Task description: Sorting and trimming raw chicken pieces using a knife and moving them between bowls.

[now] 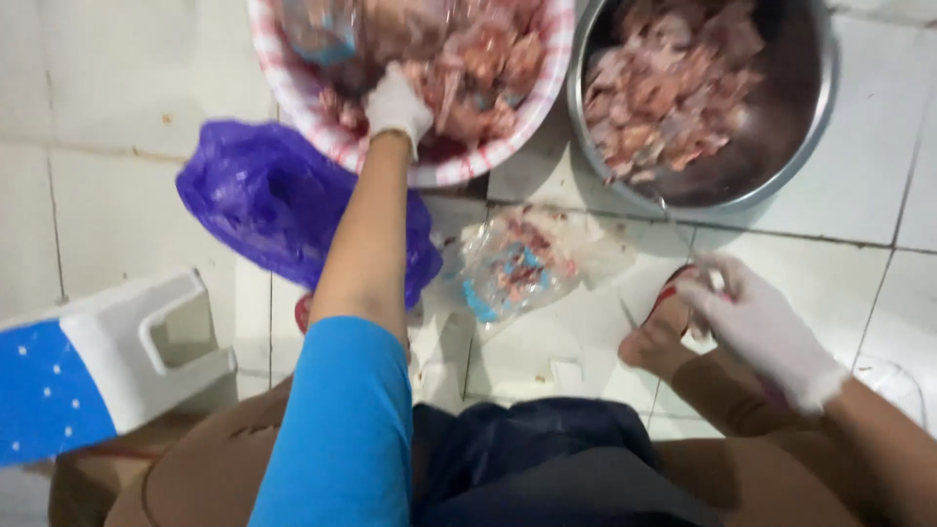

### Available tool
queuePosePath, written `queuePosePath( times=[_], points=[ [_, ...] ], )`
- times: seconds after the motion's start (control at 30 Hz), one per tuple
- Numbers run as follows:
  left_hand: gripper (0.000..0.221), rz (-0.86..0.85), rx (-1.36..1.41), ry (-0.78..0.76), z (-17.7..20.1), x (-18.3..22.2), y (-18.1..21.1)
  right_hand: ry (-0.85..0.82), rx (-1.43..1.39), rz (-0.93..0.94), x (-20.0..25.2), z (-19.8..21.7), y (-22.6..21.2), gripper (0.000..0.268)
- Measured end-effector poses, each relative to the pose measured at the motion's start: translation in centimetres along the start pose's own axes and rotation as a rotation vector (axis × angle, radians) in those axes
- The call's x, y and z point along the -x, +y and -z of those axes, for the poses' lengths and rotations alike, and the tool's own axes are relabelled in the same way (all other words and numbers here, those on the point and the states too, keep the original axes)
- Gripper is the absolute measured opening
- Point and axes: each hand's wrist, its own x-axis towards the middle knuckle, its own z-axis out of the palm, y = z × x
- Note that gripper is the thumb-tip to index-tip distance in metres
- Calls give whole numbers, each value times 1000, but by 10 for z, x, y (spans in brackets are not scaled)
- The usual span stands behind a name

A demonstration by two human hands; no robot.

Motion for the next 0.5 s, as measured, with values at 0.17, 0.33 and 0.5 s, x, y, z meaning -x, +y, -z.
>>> queuePosePath(
  times=[0.17, 0.33, 0.5],
  points=[
    [48, -238, 230, 205, -63, -35, -42, -166, -463, 65, 6, 6, 60, 74],
    [52, -189, 144, 206, -36, 3, -32, -111, -469, 120, 37, 6, 37, 83],
    [21, -604, 455, 667, 38, 118, 22, -172, -503, 202, 61, 7, 30, 13]
  ],
)
